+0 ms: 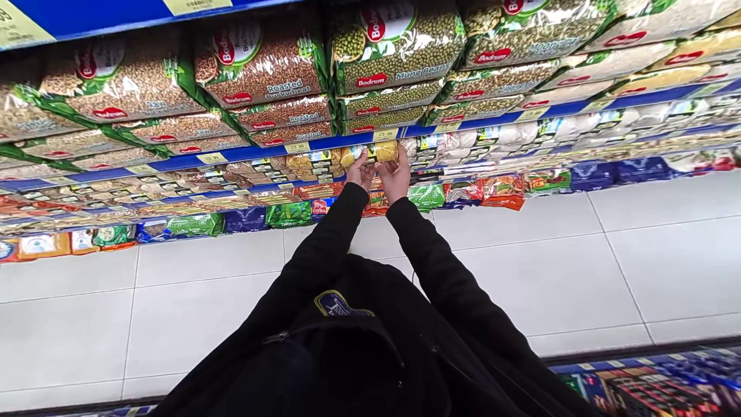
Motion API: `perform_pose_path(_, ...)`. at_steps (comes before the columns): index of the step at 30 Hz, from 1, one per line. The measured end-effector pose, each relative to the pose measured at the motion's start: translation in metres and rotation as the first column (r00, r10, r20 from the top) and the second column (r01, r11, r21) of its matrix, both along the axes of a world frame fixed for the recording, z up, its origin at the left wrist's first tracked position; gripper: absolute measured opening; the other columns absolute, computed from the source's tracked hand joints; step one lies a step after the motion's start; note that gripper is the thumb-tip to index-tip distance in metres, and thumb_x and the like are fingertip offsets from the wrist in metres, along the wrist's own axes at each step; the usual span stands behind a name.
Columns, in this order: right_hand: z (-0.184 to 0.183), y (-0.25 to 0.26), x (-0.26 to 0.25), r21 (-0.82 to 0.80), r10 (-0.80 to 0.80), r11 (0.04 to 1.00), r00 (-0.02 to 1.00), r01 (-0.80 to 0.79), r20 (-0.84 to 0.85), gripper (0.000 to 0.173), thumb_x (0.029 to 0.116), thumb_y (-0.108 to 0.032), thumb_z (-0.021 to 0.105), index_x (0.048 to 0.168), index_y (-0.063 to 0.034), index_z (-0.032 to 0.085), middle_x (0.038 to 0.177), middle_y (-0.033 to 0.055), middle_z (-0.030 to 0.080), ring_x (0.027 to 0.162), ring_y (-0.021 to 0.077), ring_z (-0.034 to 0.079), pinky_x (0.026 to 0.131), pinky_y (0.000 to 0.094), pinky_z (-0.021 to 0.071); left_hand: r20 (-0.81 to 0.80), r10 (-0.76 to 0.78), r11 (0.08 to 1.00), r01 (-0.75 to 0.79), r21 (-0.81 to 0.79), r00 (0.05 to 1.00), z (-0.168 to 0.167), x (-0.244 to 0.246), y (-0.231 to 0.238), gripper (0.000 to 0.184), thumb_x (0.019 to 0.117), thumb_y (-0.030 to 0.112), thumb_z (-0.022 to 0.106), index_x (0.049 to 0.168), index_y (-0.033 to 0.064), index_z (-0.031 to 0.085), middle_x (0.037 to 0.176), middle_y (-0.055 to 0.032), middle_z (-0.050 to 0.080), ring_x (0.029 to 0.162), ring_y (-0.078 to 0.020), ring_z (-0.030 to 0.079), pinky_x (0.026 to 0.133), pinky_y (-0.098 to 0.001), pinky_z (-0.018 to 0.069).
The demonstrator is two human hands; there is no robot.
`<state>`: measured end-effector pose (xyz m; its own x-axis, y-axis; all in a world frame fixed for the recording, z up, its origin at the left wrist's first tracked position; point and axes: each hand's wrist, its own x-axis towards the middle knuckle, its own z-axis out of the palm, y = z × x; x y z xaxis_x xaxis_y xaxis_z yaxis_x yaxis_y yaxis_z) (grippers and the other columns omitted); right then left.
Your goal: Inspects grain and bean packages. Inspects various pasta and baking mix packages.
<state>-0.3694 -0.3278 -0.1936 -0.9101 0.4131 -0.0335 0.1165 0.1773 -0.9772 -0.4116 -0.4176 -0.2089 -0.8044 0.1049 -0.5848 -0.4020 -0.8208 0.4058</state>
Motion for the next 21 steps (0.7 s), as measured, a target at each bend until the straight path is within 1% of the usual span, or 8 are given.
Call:
perform_pose_path(2, -0.005, 0.000, 0.002, 0.114, 0.015, 0.993, 1.000, -0.017, 0.015, 0.081, 0.0900, -0.006, 0.073, 0.160, -0.0078, 0.032, 0.148, 0.0226, 0.052, 0.129, 0.0335, 0.058, 0.108, 0.0468, 0.0491, 0.035, 0.024, 0.998, -0.022, -0.056, 0.999, 0.004, -0.005, 0.007, 0.043, 0.0993, 0.018, 0.065, 0.137, 0.0042, 0.050, 0.112, -0.0142, 0.062, 0.088, -0.0221, 0.063, 0.082, -0.0363, 0.0561)
perform_pose_path(3, -0.007, 0.000, 0.004, 0.165, 0.013, 0.986, 1.000, -0.016, 0.018, 0.080, 0.0909, -0.009, 0.074, 0.159, -0.0069, 0.032, 0.148, 0.0226, 0.052, 0.129, 0.0339, 0.059, 0.109, 0.0469, 0.0490, 0.057, 0.042, 0.997, -0.038, -0.067, 0.998, 0.007, -0.004, 0.010, 0.047, 0.0988, 0.018, 0.066, 0.140, 0.0039, 0.048, 0.118, -0.0157, 0.060, 0.093, -0.0239, 0.063, 0.085, -0.0377, 0.0552)
perform_pose_path(5, -0.006, -0.002, 0.009, 0.209, -0.013, 0.978, 1.000, 0.010, 0.010, 0.079, 0.0900, -0.011, 0.076, 0.158, -0.0049, 0.035, 0.141, 0.0236, 0.058, 0.124, 0.0342, 0.062, 0.106, 0.0465, 0.0505, 0.090, 0.065, 0.995, -0.058, -0.080, 0.994, 0.011, -0.007, 0.016, 0.058, 0.0982, 0.019, 0.068, 0.147, 0.0037, 0.042, 0.137, -0.0191, 0.054, 0.114, -0.0290, 0.060, 0.098, -0.0410, 0.0520)
perform_pose_path(7, -0.005, 0.000, 0.017, 0.177, -0.017, 0.984, 1.000, 0.014, 0.013, 0.079, 0.0895, -0.011, 0.077, 0.157, -0.0043, 0.037, 0.141, 0.0238, 0.058, 0.124, 0.0317, 0.063, 0.107, 0.0432, 0.0505, 0.124, 0.070, 0.992, -0.056, -0.112, 0.990, 0.014, -0.013, 0.023, 0.060, 0.0997, 0.019, 0.066, 0.151, 0.0045, 0.038, 0.149, -0.0191, 0.047, 0.128, -0.0298, 0.054, 0.105, -0.0406, 0.0486)
perform_pose_path(11, -0.009, 0.013, 0.036, 0.034, 0.006, 0.999, 1.000, -0.006, -0.001, 0.066, 0.0911, -0.008, 0.075, 0.148, 0.0041, 0.045, 0.138, 0.0250, 0.059, 0.121, 0.0262, 0.065, 0.105, 0.0351, 0.0538, 0.187, 0.105, 0.984, -0.074, -0.164, 0.977, 0.024, -0.021, 0.027, 0.064, 0.0992, 0.014, 0.066, 0.153, 0.0029, 0.034, 0.155, -0.0192, 0.041, 0.137, -0.0302, 0.049, 0.109, -0.0397, 0.0469)
perform_pose_path(14, -0.020, 0.029, 0.059, -0.022, 0.058, 0.998, 0.998, -0.058, 0.007, 0.054, 0.0923, -0.009, 0.073, 0.139, 0.0076, 0.052, 0.128, 0.0247, 0.065, 0.113, 0.0237, 0.070, 0.099, 0.0332, 0.0577, 0.232, 0.059, 0.964, 0.004, -0.266, 0.971, 0.020, -0.017, 0.026, 0.076, 0.0967, 0.026, 0.072, 0.155, 0.0018, 0.029, 0.152, -0.0232, 0.043, 0.130, -0.0333, 0.055, 0.103, -0.0414, 0.0522)
perform_pose_path(16, -0.026, 0.037, 0.079, -0.040, 0.084, 0.996, 0.996, -0.083, 0.035, 0.050, 0.0936, -0.011, 0.072, 0.137, 0.0073, 0.055, 0.125, 0.0228, 0.066, 0.108, 0.0222, 0.070, 0.095, 0.0330, 0.0588, 0.243, -0.010, 0.949, 0.086, -0.303, 0.970, 0.022, -0.012, 0.023, 0.078, 0.0978, 0.036, 0.070, 0.154, 0.0000, 0.029, 0.146, -0.0260, 0.049, 0.123, -0.0334, 0.061, 0.097, -0.0394, 0.0555)
perform_pose_path(21, -0.034, 0.045, 0.125, -0.128, 0.123, 0.985, 0.989, -0.112, 0.082, 0.047, 0.0937, -0.012, 0.070, 0.134, 0.0082, 0.057, 0.121, 0.0229, 0.068, 0.103, 0.0227, 0.072, 0.091, 0.0356, 0.0598, 0.210, 0.023, 0.972, 0.028, -0.234, 0.978, 0.019, -0.019, 0.018, 0.077, 0.0973, 0.026, 0.071, 0.156, 0.0031, 0.027, 0.151, -0.0239, 0.045, 0.127, -0.0324, 0.058, 0.101, -0.0388, 0.0542)
